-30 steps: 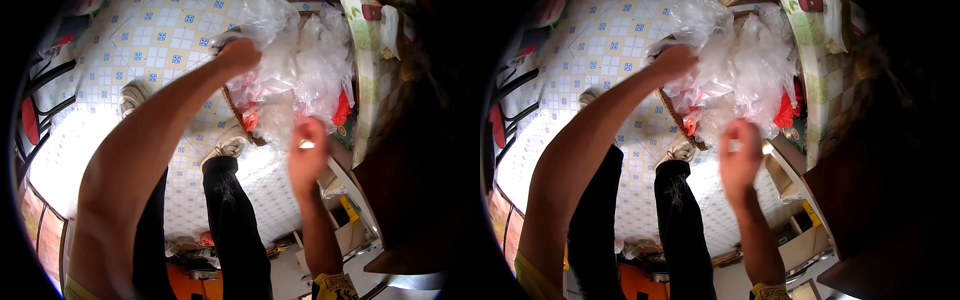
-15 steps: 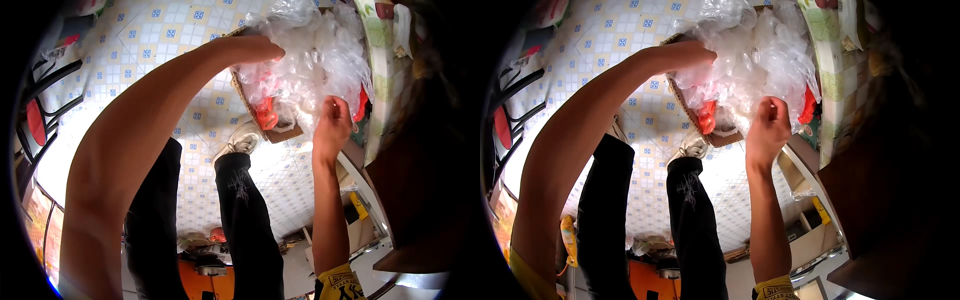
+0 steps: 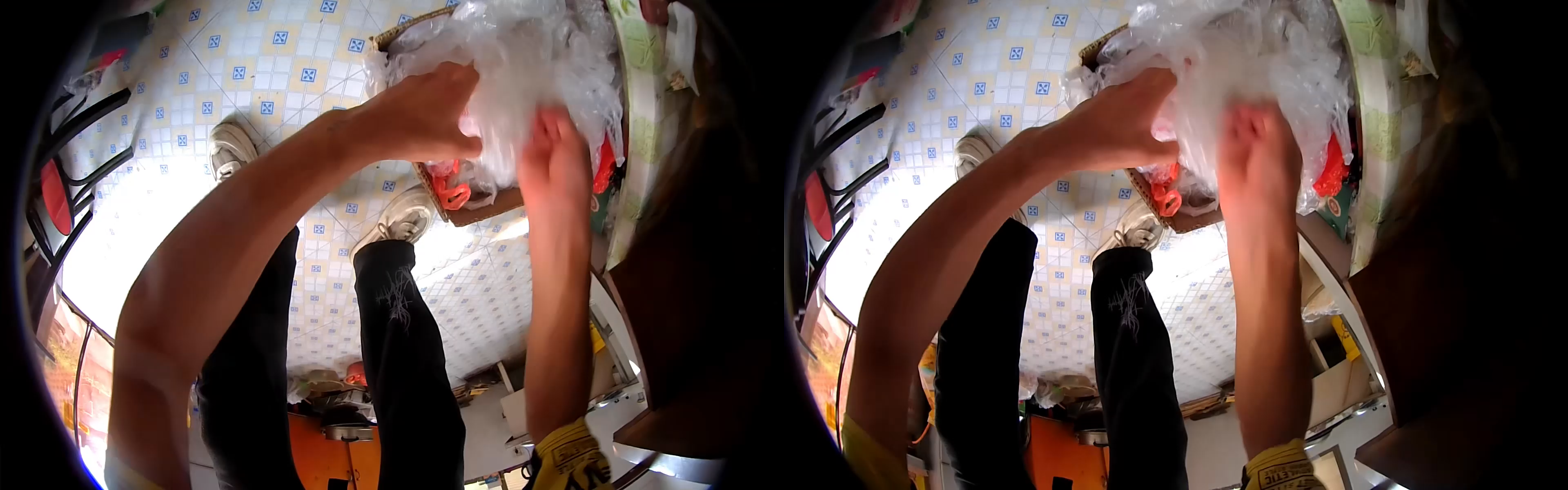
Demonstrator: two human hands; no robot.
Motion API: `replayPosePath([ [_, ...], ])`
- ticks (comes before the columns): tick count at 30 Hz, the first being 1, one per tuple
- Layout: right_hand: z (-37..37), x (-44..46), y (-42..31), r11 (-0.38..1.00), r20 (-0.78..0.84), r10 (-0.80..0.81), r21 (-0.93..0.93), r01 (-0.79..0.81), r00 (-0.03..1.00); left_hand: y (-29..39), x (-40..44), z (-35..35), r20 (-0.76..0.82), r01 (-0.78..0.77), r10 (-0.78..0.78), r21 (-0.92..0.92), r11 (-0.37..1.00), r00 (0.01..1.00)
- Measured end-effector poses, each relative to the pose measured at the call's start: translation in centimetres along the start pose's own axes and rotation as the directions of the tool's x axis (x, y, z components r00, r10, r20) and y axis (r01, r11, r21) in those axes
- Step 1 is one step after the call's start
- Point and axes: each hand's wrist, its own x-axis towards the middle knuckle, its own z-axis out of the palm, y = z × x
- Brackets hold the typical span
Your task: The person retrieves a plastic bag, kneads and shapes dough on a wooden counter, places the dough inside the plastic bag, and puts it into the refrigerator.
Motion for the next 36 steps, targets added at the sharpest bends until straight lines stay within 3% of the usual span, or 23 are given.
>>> replayPosePath([
  [2,4.1,2.4,0.6,0.949,0.026,0.216,0.23,-0.217,0.976,0.3,0.7,0.6,-0.04,0.054,-0.057,-0.071,0.996,0.998],
  [3,3.6,2.4,0.4,0.949,0.023,0.216,0.23,-0.215,0.976,0.5,1.3,0.8,-0.079,0.097,-0.109,-0.144,0.985,0.991],
  [5,2.9,2.0,-1.1,0.984,0.343,0.17,-0.01,-0.177,0.924,0.4,2.5,1.1,0.004,0.191,-0.191,0.004,0.982,0.982],
  [6,3.3,-0.5,-1.8,0.851,0.126,-0.013,-0.519,0.078,0.992,0.2,2.5,2.4,-0.134,0.254,-0.256,-0.036,0.967,0.957],
  [7,3.0,-1.9,-1.7,0.599,0.154,-0.188,-0.765,0.237,0.97,0.2,2.5,3.9,-0.264,0.307,-0.321,-0.091,0.947,0.91],
  [9,1.3,-2.9,-0.5,0.246,0.413,-0.341,-0.828,0.504,0.845,1.1,1.6,7.5,-0.374,0.301,-0.229,0.146,0.942,0.898],
  [11,0.2,-1.5,1.1,-0.115,0.656,-0.326,-0.743,0.66,0.681,2.5,0.5,9.4,-0.346,0.327,-0.142,0.566,0.757,0.927],
  [13,-0.8,-0.8,2.5,-0.245,0.658,-0.234,-0.753,0.611,0.716,3.2,-0.7,8.0,-0.223,0.277,-0.177,0.585,0.762,0.959],
  [14,-1.6,-0.4,3.1,-0.202,0.652,-0.299,-0.757,0.621,0.697,2.6,-1.2,8.2,-0.286,0.199,-0.062,0.48,0.855,0.956],
  [17,-5.6,-0.6,4.8,-0.182,0.61,-0.325,-0.79,0.585,0.722,3.3,-2.5,2.8,-0.138,0.084,-0.039,0.339,0.937,0.99],
  [18,-7.0,-1.0,5.7,-0.197,0.574,-0.285,-0.819,0.539,0.768,3.9,-3.1,0.5,-0.005,0.149,-0.149,0.087,0.985,0.989],
  [19,-8.3,-0.8,6.9,-0.141,0.688,-0.259,-0.721,0.678,0.678,4.4,-3.3,-0.9,0.153,0.239,-0.215,-0.158,0.958,0.965],
  [20,-9.7,-0.3,8.9,-0.145,0.682,-0.258,-0.727,0.671,0.684,5.0,-3.0,-1.3,0.158,0.236,-0.211,-0.159,0.959,0.965],
  [21,-10.0,-0.2,9.7,-0.148,0.682,-0.253,-0.728,0.669,0.686,5.8,-2.5,-1.5,-0.143,0.031,-0.042,-0.079,0.996,0.989],
  [22,-9.9,-0.3,10.3,-0.151,0.682,-0.249,-0.729,0.668,0.688,6.4,-2.0,-1.3,-0.417,-0.14,0.152,0.059,0.988,0.896],
  [24,-9.4,-1.1,10.2,-0.184,0.65,-0.121,-0.758,0.626,0.751,6.1,0.1,1.3,-0.388,-0.051,0.117,0.176,0.983,0.914],
  [26,-7.7,-2.1,9.2,-0.227,0.602,-0.003,-0.778,0.586,0.799,4.4,1.1,4.4,-0.212,0.077,-0.016,0.285,0.955,0.977],
  [29,-5.7,-4.2,5.3,-0.157,0.549,0.163,-0.806,0.571,0.82,3.0,0.2,6.0,-0.145,0.078,-0.05,0.191,0.979,0.988],
  [31,-4.8,-6.4,2.5,-0.487,0.704,0.19,-0.537,0.688,0.684,2.8,-0.1,6.1,-0.123,0.065,-0.041,0.197,0.978,0.992],
  [33,-3.4,-8.2,1.1,-0.239,0.531,-0.043,-0.828,0.507,0.846,2.0,-0.1,6.8,-0.03,0.077,-0.072,0.273,0.959,0.997],
  [34,-1.1,-8.4,0.3,-0.2,0.566,-0.208,-0.823,0.532,0.798,1.7,0.0,7.1,-0.031,0.08,-0.075,0.276,0.958,0.997],
  [35,1.4,-7.8,-0.4,-0.148,0.58,-0.245,-0.814,0.561,0.777,1.6,0.1,7.7,-0.062,0.195,-0.189,0.11,0.975,0.98],
  [36,3.0,-5.8,0.1,-0.084,0.674,-0.317,-0.721,0.688,0.667,2.0,0.1,7.8,-0.059,0.248,-0.247,0.021,0.968,0.967],
])
